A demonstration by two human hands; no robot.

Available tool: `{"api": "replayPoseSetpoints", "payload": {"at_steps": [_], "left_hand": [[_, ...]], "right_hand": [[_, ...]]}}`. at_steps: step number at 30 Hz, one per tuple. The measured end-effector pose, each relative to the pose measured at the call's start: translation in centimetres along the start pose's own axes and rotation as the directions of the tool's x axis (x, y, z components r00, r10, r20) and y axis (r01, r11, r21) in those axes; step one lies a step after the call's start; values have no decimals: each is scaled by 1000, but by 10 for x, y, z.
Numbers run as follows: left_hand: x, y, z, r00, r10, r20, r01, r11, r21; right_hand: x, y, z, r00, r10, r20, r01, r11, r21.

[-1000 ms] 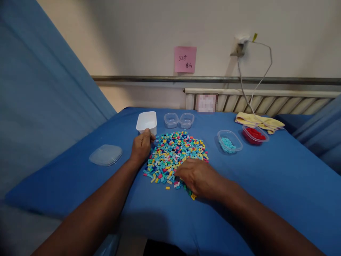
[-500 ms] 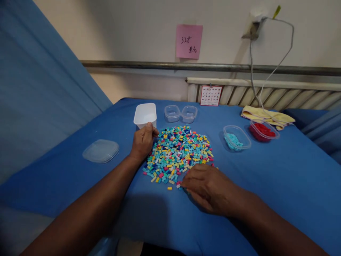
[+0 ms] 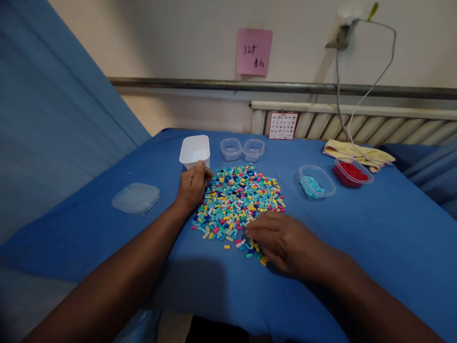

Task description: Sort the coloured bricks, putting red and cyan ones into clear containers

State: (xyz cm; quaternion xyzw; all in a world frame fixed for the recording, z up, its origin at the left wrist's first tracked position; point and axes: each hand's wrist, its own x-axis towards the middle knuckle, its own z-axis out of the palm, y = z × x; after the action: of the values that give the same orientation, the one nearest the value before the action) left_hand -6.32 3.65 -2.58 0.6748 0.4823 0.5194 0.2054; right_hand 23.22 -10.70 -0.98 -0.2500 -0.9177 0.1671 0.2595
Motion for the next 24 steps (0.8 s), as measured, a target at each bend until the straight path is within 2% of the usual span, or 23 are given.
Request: {"api": "replayPoseSetpoints", "payload": {"at_steps": [4,6,8,11,13,18,22,24], "left_hand": [[0,1,0,1000,6,-6,-6,1000,2],[1,1,0,1000,6,-3,-6,1000,3],[2,0,0,1000,5,-1,-5,1000,7],[2,-2,-1,1000,8,5,-8,1000,17],[3,-2,-1,1000,10,4,-10,1000,16],[3,0,0,1000,10,3,-10,1000,21],[3,2,1,1000,4,13,-5,1000,23],[2,2,1,1000,3,4,-3,1000,20]], "right_hand": [[-15,25,-18,966,173,-192,-202,969,-143],[-18,29,-23,950,204,-238,-247,955,-168],[-17,27,-23,964,194,-181,-219,968,-127],[-13,19,-20,987,158,16,-158,987,-30],[-11,16,-19,985,149,90,-151,989,9],[-3,12,-10,991,131,-6,-131,991,-6],[9,0,1,987,135,82,-123,982,-144],[11,-2,1,988,120,97,-106,984,-140]]}}
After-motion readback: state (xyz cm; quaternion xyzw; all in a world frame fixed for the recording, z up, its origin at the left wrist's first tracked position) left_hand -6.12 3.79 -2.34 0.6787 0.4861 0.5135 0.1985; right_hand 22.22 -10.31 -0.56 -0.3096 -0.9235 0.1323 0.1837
